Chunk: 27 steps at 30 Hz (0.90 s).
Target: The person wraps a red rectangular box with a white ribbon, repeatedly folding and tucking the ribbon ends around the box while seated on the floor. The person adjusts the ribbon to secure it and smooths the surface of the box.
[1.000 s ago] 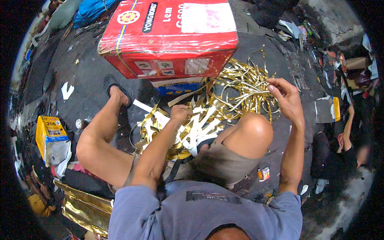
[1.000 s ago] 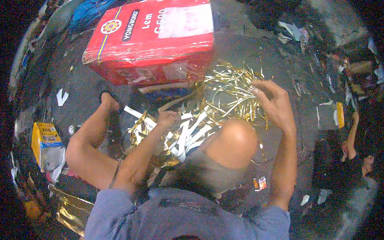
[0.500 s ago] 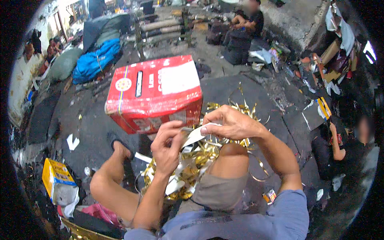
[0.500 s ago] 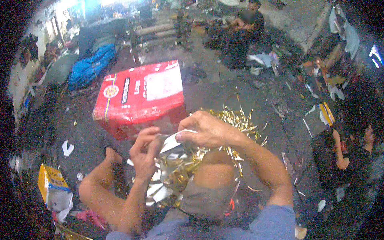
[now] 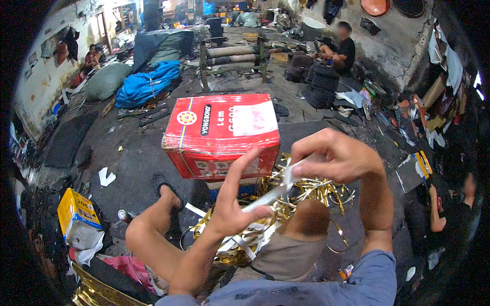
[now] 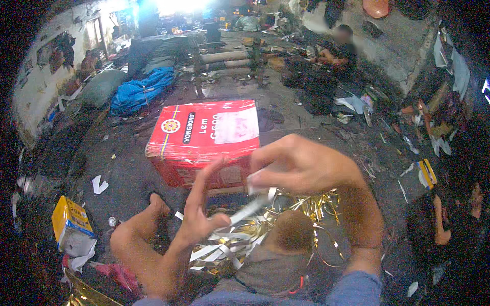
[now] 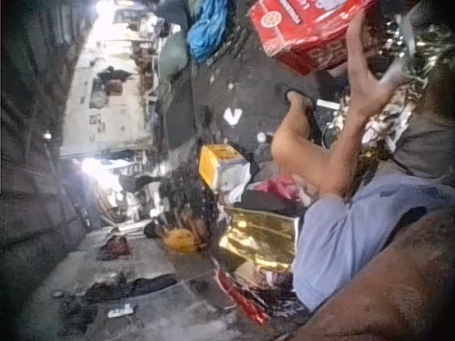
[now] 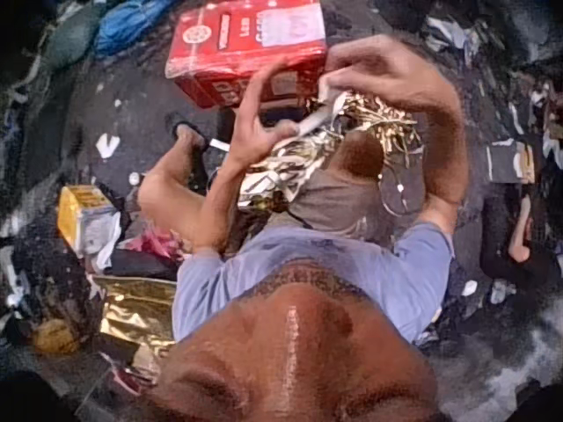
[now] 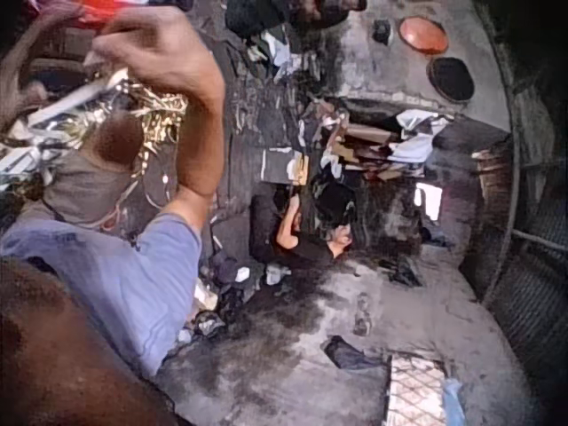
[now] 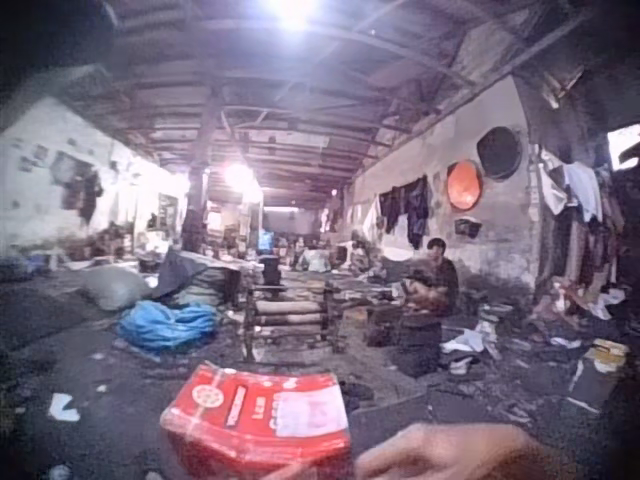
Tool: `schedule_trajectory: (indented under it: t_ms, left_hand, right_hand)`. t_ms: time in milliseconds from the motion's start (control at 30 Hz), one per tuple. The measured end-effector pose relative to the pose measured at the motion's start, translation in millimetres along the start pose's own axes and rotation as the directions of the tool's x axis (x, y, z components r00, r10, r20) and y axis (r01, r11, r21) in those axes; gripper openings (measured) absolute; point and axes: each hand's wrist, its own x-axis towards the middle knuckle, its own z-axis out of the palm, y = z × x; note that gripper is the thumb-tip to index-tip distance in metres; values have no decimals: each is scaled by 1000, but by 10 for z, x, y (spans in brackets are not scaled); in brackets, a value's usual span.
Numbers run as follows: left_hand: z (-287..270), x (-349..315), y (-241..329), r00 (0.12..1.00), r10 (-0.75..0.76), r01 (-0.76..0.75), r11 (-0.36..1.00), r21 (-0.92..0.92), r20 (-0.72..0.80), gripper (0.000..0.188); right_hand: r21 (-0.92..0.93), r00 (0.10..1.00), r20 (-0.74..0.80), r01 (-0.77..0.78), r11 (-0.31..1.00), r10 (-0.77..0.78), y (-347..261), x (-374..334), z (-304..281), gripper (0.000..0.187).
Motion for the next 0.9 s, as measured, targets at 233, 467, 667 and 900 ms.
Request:
schedule_trajectory:
  t_ms: [233,467,667,900]
  left_hand:
    - [190,-186,-562,931,-339,358,919,-164,134,17]
    - [86,-462,-515,810,-412,533,814,-232,417,19]
    - [-307,-1321,-1542,414,-803,271,558,784,429,33]
    - [-27,115,-356,992,74,-95,969,226,101,85]
  right_hand:
    - [-41,958,-284,-62,997,48,-61,-22,-642,28]
    - [209,879,-473,46,977,59,330,-114,-918,24]
    - [225,537,-844,378,898,-15,228,-288,-1297,28]
    - [-119,989,-146,-25,993,7,-325,28,-602,28]
